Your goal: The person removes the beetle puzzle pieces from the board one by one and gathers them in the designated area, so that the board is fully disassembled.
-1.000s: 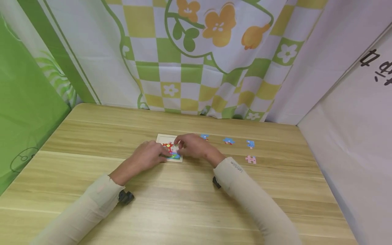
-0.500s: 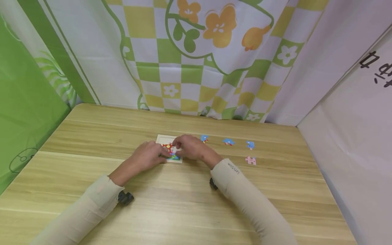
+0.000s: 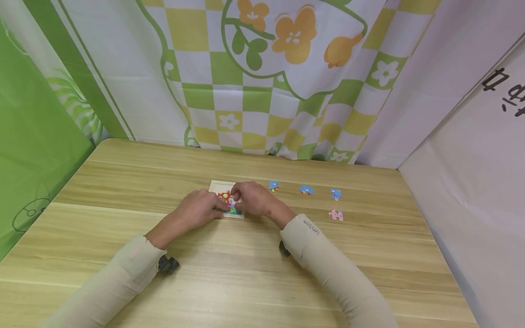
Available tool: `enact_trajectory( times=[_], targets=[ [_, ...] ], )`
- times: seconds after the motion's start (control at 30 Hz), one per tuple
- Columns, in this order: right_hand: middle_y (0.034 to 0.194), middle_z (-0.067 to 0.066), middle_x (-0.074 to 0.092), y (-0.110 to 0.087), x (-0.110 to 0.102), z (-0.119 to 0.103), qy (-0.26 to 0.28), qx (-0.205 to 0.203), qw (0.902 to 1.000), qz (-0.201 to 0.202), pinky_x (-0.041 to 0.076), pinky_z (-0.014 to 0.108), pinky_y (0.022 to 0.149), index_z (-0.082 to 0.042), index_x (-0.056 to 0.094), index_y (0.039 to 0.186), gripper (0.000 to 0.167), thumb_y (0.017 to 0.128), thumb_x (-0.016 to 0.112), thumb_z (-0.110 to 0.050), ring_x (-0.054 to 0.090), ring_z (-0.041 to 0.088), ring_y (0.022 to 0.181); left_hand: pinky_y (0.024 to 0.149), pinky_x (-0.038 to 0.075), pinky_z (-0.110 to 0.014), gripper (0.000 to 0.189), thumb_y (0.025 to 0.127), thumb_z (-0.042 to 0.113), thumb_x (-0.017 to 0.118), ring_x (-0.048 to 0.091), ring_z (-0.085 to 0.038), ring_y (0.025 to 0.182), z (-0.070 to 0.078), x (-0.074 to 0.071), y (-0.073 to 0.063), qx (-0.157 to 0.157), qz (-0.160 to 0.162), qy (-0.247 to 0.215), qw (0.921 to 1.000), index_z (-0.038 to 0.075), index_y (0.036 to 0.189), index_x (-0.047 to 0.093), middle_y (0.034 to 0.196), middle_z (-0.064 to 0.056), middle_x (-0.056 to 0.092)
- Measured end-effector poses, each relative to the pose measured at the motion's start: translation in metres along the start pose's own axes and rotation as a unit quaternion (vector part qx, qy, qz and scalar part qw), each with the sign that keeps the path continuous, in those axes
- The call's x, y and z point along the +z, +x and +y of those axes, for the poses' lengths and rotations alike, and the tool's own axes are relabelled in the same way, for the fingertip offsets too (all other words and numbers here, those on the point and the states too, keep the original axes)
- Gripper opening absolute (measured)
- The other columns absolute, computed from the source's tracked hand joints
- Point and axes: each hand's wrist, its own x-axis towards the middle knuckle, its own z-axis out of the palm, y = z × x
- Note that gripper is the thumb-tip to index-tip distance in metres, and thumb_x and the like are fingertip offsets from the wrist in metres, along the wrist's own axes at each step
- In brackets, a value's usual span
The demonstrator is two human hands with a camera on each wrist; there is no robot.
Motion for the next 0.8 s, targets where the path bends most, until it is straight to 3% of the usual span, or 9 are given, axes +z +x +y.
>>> enact_trajectory(
  times=[0.33, 0.6, 0.8],
  targets=[
    [0.097, 0.003, 0.071, -0.0002, 0.0034, -0.0012, -0.001, -0.009, 0.9995, 0.029, 0.052, 0.030, 0.076, -0.004, 0.062, 0.116, 0.033, 0.087, 0.076, -0.001, 0.063, 0.013, 0.082, 0.067, 0.055, -0.041, 0.019, 0.082, 0.019, 0.088, 0.067, -0.017, 0.079, -0.0006, 0.0012, 0.0007, 0.001, 0.006, -0.001, 1.0000, 0.020, 0.101, 0.085, 0.096, -0.001, 0.077],
    [0.096, 0.001, 0.071, 0.0022, 0.0054, -0.0009, -0.008, -0.008, 0.9978, 0.065, 0.053, 0.030, 0.076, -0.006, 0.067, 0.110, 0.012, 0.100, 0.063, -0.010, 0.065, 0.011, 0.083, 0.069, 0.056, -0.041, 0.020, 0.082, 0.017, 0.088, 0.071, -0.020, 0.087, -0.0004, 0.0012, 0.0005, -0.003, 0.011, -0.009, 0.9999, 0.019, 0.102, 0.085, 0.101, -0.001, 0.078],
    [0.089, -0.002, 0.072, 0.0042, 0.0023, -0.0034, -0.002, -0.005, 0.9960, 0.089, 0.052, 0.029, 0.071, -0.010, 0.071, 0.099, 0.011, 0.103, 0.063, -0.016, 0.064, 0.009, 0.076, 0.067, 0.056, -0.038, 0.019, 0.083, 0.016, 0.087, 0.069, -0.017, 0.085, 0.0005, 0.0009, 0.0008, -0.005, 0.007, -0.011, 0.9999, 0.018, 0.102, 0.085, 0.101, 0.000, 0.078]
  ],
)
